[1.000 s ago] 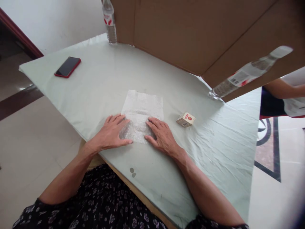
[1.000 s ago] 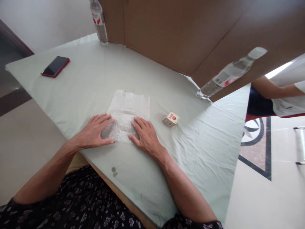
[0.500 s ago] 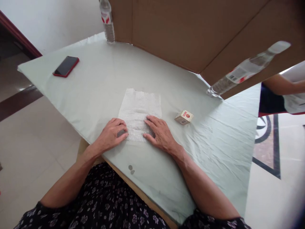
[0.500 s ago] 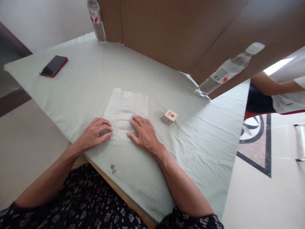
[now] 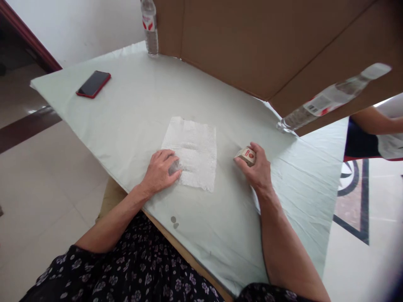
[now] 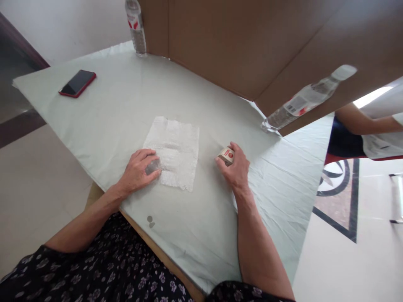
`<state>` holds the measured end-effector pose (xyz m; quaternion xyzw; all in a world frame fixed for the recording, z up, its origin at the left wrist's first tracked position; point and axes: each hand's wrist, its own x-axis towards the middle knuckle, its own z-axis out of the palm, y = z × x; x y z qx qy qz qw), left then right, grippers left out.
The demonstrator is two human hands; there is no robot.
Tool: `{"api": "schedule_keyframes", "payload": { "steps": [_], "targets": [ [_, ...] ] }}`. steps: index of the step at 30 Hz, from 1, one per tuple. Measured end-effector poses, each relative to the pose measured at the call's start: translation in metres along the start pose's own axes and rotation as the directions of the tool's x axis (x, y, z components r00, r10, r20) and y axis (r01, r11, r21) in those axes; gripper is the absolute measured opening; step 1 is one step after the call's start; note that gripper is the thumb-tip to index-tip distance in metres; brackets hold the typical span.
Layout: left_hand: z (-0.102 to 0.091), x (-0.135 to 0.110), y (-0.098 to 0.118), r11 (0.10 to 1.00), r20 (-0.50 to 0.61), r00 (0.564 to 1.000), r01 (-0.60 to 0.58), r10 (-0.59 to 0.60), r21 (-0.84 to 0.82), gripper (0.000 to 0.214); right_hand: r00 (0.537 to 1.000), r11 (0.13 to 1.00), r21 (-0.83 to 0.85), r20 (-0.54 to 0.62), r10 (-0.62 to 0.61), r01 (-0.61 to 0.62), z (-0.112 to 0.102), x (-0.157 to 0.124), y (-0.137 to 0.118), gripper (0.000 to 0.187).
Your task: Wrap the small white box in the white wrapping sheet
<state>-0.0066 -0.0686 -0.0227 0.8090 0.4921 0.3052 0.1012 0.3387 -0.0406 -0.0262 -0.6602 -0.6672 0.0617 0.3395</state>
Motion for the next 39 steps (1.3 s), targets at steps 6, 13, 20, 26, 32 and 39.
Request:
{"api": "schedule_keyframes", "payload": {
  "steps": [6, 13, 20, 26, 32, 39],
  "targets": [
    [-0.002, 0.002, 0.004, 0.998, 0.042, 0.998, 0.057, -0.057, 0.001, 0.036, 0.999, 0.998, -0.034, -0.001, 0.045, -0.045, -0.001, -0.001, 0.000, 0.055],
    [-0.002, 0.003, 0.004, 0.996, 0.059, 0.995, 0.087, -0.086, -0.019, 0.058, 0.984, 0.981, 0.148, 0.106, -0.144, 0.127, -0.004, -0.006, -0.075, 0.050],
    [-0.002, 0.005, 0.005, 0.994, 0.084, 0.991, 0.104, -0.103, -0.016, 0.066, 0.865, 0.905, 0.272, 0.299, -0.402, 0.327, 0.051, 0.009, -0.130, 0.050],
    [-0.004, 0.006, 0.006, 0.994, 0.106, 0.989, 0.109, -0.107, -0.020, 0.066, 0.862, 0.917, 0.310, 0.359, -0.358, 0.252, 0.060, 0.011, -0.104, 0.071],
    [-0.003, 0.004, 0.005, 0.993, 0.097, 0.989, 0.116, -0.113, -0.019, 0.065, 0.866, 0.940, 0.251, 0.387, -0.316, 0.231, 0.058, 0.006, -0.094, 0.063],
    [-0.003, 0.004, 0.004, 0.994, 0.087, 0.991, 0.106, -0.104, -0.013, 0.065, 0.851, 0.934, 0.256, 0.402, -0.338, 0.250, 0.060, 0.009, -0.097, 0.054]
  ]
}}
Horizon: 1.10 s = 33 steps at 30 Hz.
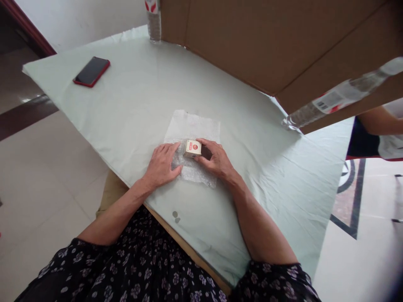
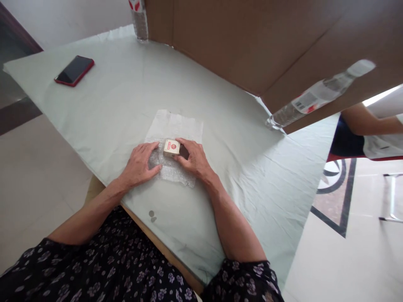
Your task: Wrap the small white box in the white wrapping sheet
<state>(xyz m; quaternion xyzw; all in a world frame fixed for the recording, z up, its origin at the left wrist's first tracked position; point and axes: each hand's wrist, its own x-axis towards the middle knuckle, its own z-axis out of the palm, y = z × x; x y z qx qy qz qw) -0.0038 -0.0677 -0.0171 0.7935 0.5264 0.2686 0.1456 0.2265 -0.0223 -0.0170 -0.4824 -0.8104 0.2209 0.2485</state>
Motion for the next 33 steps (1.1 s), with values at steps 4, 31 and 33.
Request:
{"api": "schedule_keyframes", "payload": {
  "steps": [4, 31, 33],
  "targets": [
    [0.001, 0.001, 0.000, 1.000, -0.006, 1.000, 0.001, -0.001, -0.007, 0.066, 1.000, 1.000, -0.010, 0.006, -0.005, 0.005, 0.001, -0.001, 0.001, 0.055],
    [-0.016, -0.001, 0.022, 0.995, -0.154, 0.988, -0.035, 0.021, -0.088, 0.011, 0.991, 0.909, 0.397, 0.089, 0.103, -0.130, -0.050, -0.005, -0.016, 0.064],
    [-0.019, 0.011, 0.023, 0.984, -0.138, 0.990, 0.014, -0.040, -0.180, 0.008, 0.992, 0.926, 0.358, 0.071, 0.103, -0.122, -0.061, -0.006, -0.025, 0.060]
  ]
}}
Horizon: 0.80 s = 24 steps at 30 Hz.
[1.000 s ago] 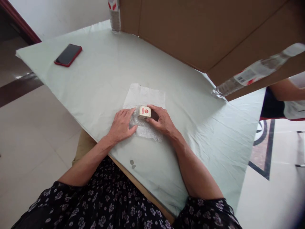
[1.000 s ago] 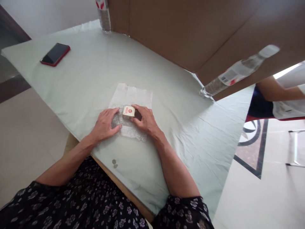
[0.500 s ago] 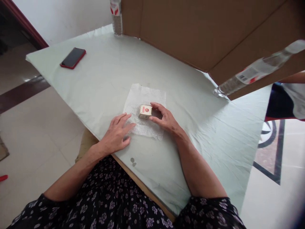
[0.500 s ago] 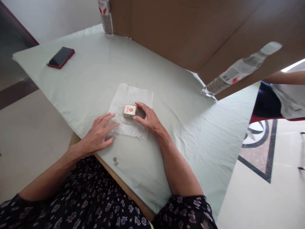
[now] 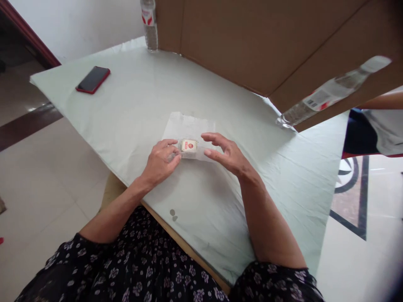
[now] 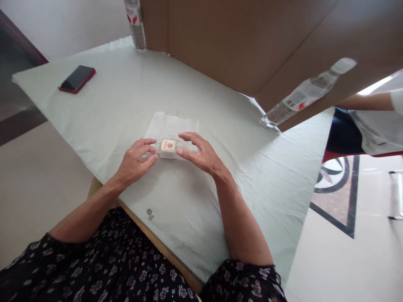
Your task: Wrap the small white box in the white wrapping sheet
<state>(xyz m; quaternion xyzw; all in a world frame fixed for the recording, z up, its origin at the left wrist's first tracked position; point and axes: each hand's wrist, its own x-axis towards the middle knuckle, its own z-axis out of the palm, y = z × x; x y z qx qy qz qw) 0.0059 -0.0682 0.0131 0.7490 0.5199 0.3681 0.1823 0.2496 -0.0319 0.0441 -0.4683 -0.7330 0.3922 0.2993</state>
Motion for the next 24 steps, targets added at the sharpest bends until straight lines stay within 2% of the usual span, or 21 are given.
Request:
{"api": "schedule_keyframes", "payload": {
  "steps": [3, 6, 9, 11, 14, 18, 24],
  "targets": [
    [0.000, 0.016, 0.001, 0.991, 0.021, 0.996, 0.089, -0.088, -0.100, 0.009, 0.999, 0.996, -0.086, -0.016, -0.028, 0.026, 0.001, -0.001, -0.008, 0.059],
    [0.001, 0.025, 0.000, 0.979, 0.040, 0.990, 0.140, -0.136, -0.146, 0.010, 0.999, 0.990, -0.140, -0.046, -0.016, 0.009, 0.012, 0.002, 0.001, 0.050],
    [0.002, 0.029, -0.004, 0.966, 0.080, 0.984, 0.170, -0.157, -0.197, 0.010, 0.994, 0.997, -0.070, -0.108, 0.006, -0.014, 0.023, 0.007, 0.012, 0.027],
    [0.002, 0.031, -0.004, 0.953, 0.101, 0.980, 0.189, -0.170, -0.236, 0.012, 0.990, 1.000, 0.002, -0.141, -0.001, 0.001, 0.027, 0.009, 0.015, 0.017],
    [0.003, 0.035, -0.004, 0.922, 0.126, 0.969, 0.240, -0.211, -0.306, 0.015, 0.987, 0.996, 0.093, -0.162, 0.013, 0.002, 0.030, 0.010, 0.016, 0.019],
    [0.008, 0.040, -0.003, 0.866, 0.161, 0.952, 0.306, -0.262, -0.395, 0.017, 0.980, 0.971, 0.231, -0.176, 0.096, -0.053, 0.035, 0.012, 0.019, 0.021],
    [0.018, 0.040, -0.007, 0.821, 0.108, 0.957, 0.287, -0.269, -0.493, 0.018, 0.964, 0.951, 0.302, -0.226, 0.136, -0.064, 0.042, 0.013, 0.023, 0.021]
  ]
}}
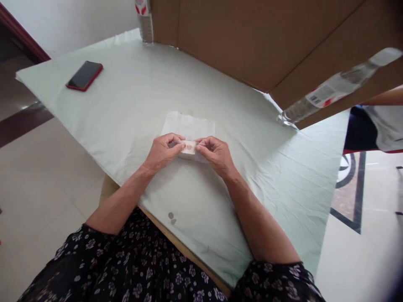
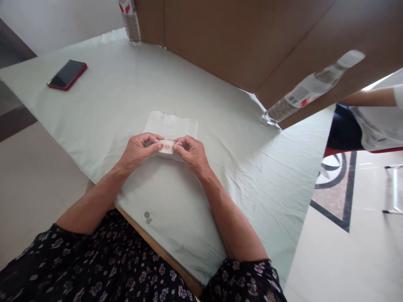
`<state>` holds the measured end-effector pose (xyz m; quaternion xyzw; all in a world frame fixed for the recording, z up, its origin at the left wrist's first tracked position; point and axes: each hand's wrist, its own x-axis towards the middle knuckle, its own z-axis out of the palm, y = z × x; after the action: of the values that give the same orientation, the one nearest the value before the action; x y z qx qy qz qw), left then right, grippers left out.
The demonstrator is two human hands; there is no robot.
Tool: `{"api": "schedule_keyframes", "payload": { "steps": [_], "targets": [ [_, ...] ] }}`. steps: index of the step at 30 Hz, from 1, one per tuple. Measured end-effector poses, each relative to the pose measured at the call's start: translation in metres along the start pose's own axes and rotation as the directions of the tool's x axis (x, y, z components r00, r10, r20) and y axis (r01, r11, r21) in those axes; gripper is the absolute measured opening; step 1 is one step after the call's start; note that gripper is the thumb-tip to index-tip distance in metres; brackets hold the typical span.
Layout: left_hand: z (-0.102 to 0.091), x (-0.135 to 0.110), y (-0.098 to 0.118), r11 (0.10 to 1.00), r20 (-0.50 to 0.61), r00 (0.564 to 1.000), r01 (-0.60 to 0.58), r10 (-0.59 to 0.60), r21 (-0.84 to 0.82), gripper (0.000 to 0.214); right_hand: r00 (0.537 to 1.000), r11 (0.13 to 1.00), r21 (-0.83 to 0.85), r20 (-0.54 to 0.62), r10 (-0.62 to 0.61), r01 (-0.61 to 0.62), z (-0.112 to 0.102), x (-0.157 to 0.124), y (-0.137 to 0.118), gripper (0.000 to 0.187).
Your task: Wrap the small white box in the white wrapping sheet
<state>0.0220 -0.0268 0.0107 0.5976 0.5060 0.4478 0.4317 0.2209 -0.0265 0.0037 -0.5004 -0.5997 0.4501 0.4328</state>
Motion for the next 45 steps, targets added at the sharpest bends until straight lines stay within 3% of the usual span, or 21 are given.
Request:
{"api": "schedule_keyframes", "payload": {
  "steps": [13, 17, 21, 24, 27, 29, 35, 39, 45],
  "targets": [
    [0.001, -0.006, -0.002, 0.999, 0.010, 1.000, 0.011, -0.010, -0.041, 0.017, 1.000, 0.997, -0.069, 0.000, 0.015, -0.015, 0.003, -0.004, -0.002, 0.021],
    [-0.001, -0.002, 0.002, 0.999, 0.039, 0.998, 0.043, -0.043, -0.001, 0.015, 1.000, 0.976, -0.217, 0.001, -0.002, 0.002, -0.006, -0.002, -0.002, 0.016],
    [-0.003, 0.000, 0.008, 0.997, 0.077, 0.994, 0.068, -0.072, 0.045, 0.015, 0.963, 0.826, -0.540, -0.097, -0.250, 0.160, -0.010, -0.008, -0.015, 0.009],
    [-0.004, 0.002, 0.008, 0.995, 0.093, 0.993, 0.063, -0.070, 0.073, 0.016, 0.913, 0.674, -0.660, 0.044, -0.405, 0.331, -0.003, -0.017, -0.030, 0.014],
    [-0.005, 0.003, 0.007, 0.992, 0.104, 0.992, 0.053, -0.065, 0.110, 0.017, 0.884, 0.563, -0.689, 0.281, -0.372, 0.456, 0.009, -0.025, -0.035, 0.018],
    [-0.009, 0.002, 0.008, 0.984, 0.122, 0.990, 0.050, -0.071, 0.172, 0.017, 0.876, 0.497, -0.723, 0.357, -0.326, 0.480, 0.015, -0.027, -0.034, 0.021],
    [-0.033, -0.010, 0.011, 0.974, 0.120, 0.990, 0.046, -0.074, 0.223, 0.048, 0.865, 0.371, -0.786, 0.407, -0.292, 0.495, 0.020, -0.028, -0.032, 0.019],
    [-0.039, -0.012, 0.005, 0.944, 0.003, 0.987, 0.155, -0.163, 0.290, 0.044, 0.860, 0.269, -0.828, 0.416, -0.295, 0.492, 0.026, -0.029, -0.031, 0.025],
    [-0.044, -0.014, -0.003, 0.856, -0.129, 0.984, 0.171, -0.123, 0.488, 0.038, 0.855, 0.195, -0.857, 0.401, -0.329, 0.477, 0.032, -0.029, -0.023, 0.029]
  ]
}}
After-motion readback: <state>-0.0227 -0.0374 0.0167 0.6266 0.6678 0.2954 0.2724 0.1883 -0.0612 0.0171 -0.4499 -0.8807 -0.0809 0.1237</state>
